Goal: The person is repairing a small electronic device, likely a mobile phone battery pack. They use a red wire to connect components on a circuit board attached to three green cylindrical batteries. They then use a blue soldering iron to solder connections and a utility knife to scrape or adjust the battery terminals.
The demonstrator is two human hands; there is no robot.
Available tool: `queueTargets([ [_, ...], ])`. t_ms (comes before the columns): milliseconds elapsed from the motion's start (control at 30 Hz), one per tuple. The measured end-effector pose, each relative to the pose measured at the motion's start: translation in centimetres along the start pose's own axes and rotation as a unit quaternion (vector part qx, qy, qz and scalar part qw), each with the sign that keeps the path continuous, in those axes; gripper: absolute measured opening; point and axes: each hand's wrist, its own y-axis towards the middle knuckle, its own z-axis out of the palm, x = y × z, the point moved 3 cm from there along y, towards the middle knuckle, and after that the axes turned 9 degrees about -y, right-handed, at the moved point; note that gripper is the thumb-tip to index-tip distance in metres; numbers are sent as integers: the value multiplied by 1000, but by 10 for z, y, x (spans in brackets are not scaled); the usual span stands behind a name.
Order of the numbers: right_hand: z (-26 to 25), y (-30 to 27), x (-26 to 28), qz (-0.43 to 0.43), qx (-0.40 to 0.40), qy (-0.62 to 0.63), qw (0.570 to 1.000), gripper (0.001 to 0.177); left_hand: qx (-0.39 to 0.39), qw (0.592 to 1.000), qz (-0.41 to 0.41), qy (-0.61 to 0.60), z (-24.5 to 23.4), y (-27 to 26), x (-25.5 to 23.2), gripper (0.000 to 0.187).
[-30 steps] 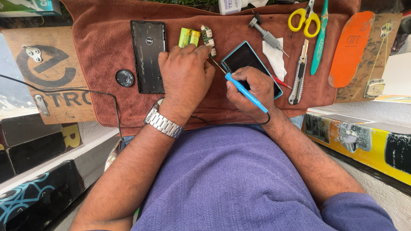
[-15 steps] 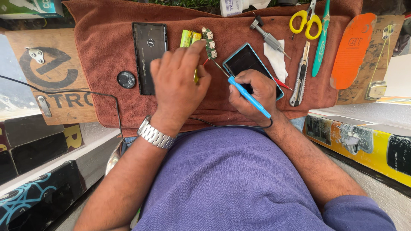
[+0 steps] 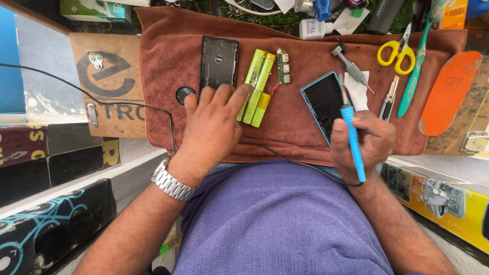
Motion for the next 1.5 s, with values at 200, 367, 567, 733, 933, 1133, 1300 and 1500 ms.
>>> queueTargets([
  [200, -15, 1, -3, 6, -19, 19, 1000, 33, 59, 989, 128, 43, 3, 9, 8, 58],
  [367, -28, 9, 11, 7, -28, -12, 1000, 30, 114, 961, 239, 83, 7, 21, -1, 51],
  [567, -29, 2, 12, 22, -19, 20, 999, 29, 185, 957, 209, 73, 8, 31, -9, 28],
  [733, -30, 3, 13, 17, -8, 5, 1000, 28, 192, 959, 179, -106, -6, 39, -3, 61],
  [933, -26, 4, 16, 38, 4, 25, 999, 26, 95, 908, 92, -397, -18, 45, 3, 75],
  [1133, -19, 14, 25, 26, 40, 45, 998, 26, 45, 900, 42, -432, -16, 43, 2, 72],
  [1300, -19, 21, 34, 25, 55, 43, 997, 36, 45, 856, 24, -515, -29, 32, -7, 69],
  [1500, -17, 28, 46, 61, 49, 95, 992, 31, 28, 863, 39, -503, -44, 22, -29, 72],
])
